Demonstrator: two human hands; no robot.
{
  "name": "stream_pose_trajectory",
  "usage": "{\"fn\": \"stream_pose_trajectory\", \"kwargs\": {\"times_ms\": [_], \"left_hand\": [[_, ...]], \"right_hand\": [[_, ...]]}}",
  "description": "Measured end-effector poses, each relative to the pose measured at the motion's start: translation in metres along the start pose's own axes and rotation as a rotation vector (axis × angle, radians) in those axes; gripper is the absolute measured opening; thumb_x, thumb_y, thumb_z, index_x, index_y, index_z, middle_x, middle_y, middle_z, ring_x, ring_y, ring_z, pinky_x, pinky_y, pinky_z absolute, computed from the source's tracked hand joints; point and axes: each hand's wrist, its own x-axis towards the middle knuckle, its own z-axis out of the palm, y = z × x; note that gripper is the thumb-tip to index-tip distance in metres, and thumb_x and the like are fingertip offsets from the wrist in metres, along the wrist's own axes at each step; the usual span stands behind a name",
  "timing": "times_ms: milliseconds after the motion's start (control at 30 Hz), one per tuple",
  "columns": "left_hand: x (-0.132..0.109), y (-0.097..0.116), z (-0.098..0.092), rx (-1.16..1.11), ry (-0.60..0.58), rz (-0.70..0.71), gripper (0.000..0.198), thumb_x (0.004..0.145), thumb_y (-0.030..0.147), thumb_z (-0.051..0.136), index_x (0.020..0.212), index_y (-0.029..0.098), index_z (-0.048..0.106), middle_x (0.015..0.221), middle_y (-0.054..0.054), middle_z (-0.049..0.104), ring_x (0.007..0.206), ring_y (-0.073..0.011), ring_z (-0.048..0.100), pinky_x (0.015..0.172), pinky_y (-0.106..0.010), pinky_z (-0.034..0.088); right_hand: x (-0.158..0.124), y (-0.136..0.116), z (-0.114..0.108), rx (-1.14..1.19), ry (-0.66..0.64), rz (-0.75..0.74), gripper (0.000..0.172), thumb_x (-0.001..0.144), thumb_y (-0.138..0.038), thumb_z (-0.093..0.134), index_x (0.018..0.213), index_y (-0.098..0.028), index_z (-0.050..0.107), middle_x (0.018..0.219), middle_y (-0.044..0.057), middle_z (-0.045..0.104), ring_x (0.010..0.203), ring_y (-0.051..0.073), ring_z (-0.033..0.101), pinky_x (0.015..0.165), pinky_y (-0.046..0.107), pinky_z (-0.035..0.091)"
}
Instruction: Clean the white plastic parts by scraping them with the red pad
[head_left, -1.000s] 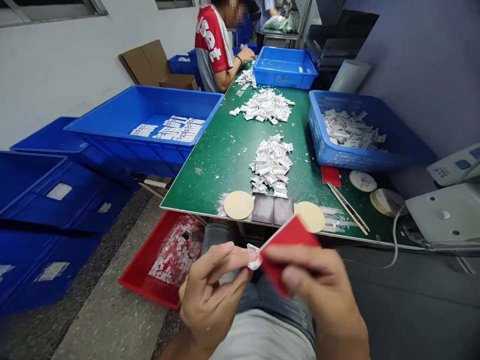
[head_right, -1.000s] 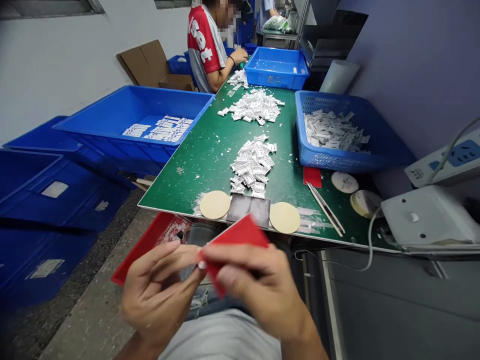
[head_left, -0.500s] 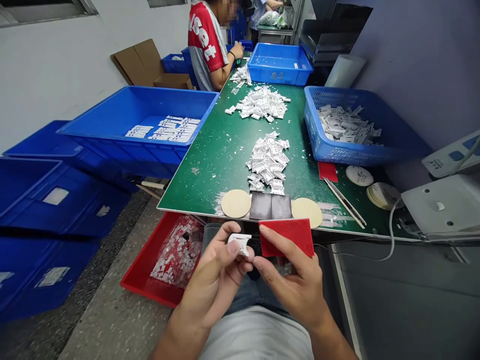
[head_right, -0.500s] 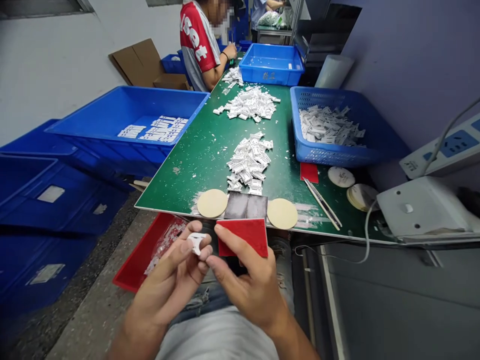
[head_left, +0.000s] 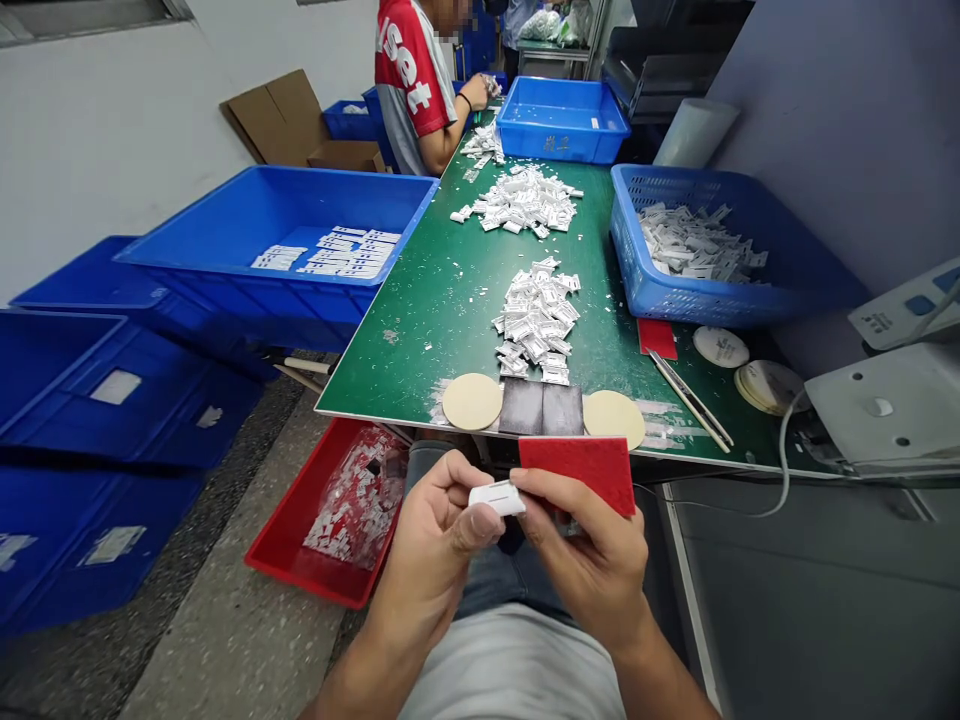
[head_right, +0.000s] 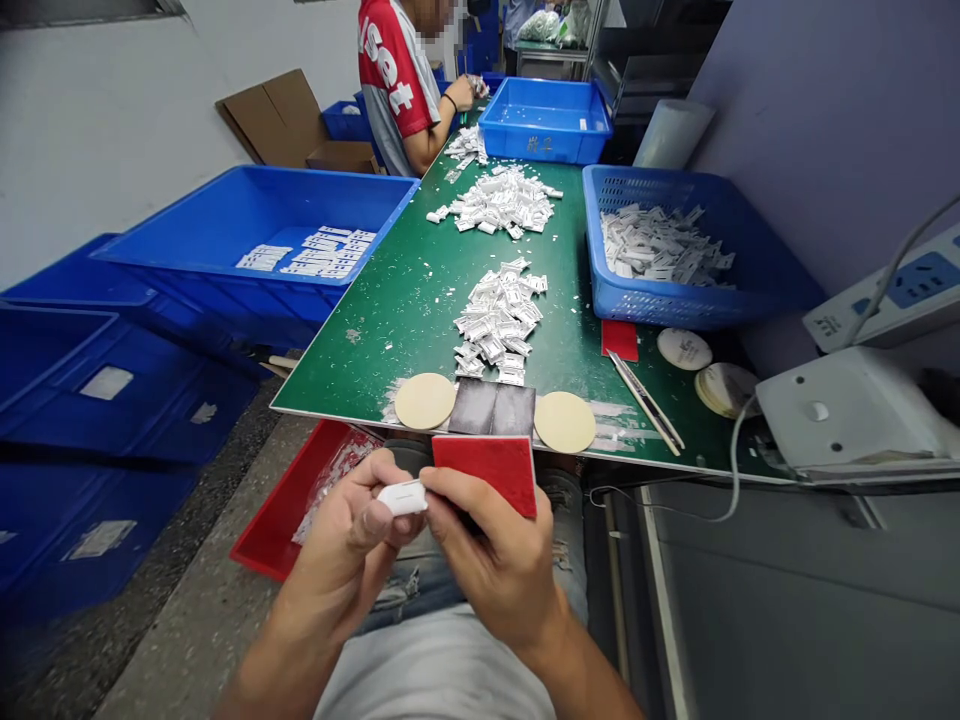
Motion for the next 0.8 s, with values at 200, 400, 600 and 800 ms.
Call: {"fn": "stream_pose_trajectory", "kwargs": {"times_ms": [200, 400, 600, 800], "left_hand": [[-0.007, -0.001, -0.006, 0.237, 0.034, 0.186, 0.034, 0.073, 0.031, 0.098, 0.097, 0.019, 0.076, 0.081, -0.003, 0.078, 0.071, -0.0118, 0.073, 0.068, -0.016, 0.057], [-0.011, -0.002, -0.003, 0.316, 0.073, 0.227, 0.029, 0.075, 0.029, 0.096, 0.095, 0.02, 0.078, 0.084, -0.003, 0.08, 0.078, -0.0144, 0.077, 0.073, -0.018, 0.061], [-0.011, -0.004, -0.001, 0.345, 0.084, 0.242, 0.027, 0.076, 0.029, 0.095, 0.095, 0.02, 0.078, 0.083, -0.003, 0.08, 0.077, -0.0147, 0.077, 0.072, -0.018, 0.061], [-0.01, -0.007, -0.006, 0.589, 0.075, 0.473, 0.017, 0.085, 0.021, 0.087, 0.1, 0.024, 0.08, 0.091, -0.003, 0.077, 0.083, -0.0156, 0.075, 0.075, -0.022, 0.06]], "right_hand": [[-0.005, 0.0, 0.0, -0.026, 0.067, 0.023, 0.023, 0.096, -0.014, 0.074, 0.113, -0.028, 0.08, 0.091, 0.001, 0.085, 0.07, 0.018, 0.076, 0.072, 0.028, 0.065], [-0.007, -0.001, -0.002, -0.025, 0.074, 0.024, 0.028, 0.095, -0.012, 0.075, 0.117, -0.029, 0.077, 0.093, -0.001, 0.084, 0.072, 0.016, 0.076, 0.072, 0.025, 0.062], [-0.009, 0.002, -0.002, -0.024, 0.07, 0.037, 0.028, 0.095, -0.012, 0.076, 0.116, -0.03, 0.077, 0.093, -0.002, 0.083, 0.074, 0.015, 0.075, 0.074, 0.025, 0.061], [-0.009, 0.002, -0.004, -0.037, 0.058, 0.044, 0.03, 0.093, -0.01, 0.076, 0.116, -0.031, 0.077, 0.092, -0.003, 0.083, 0.074, 0.015, 0.076, 0.074, 0.025, 0.06]]}}
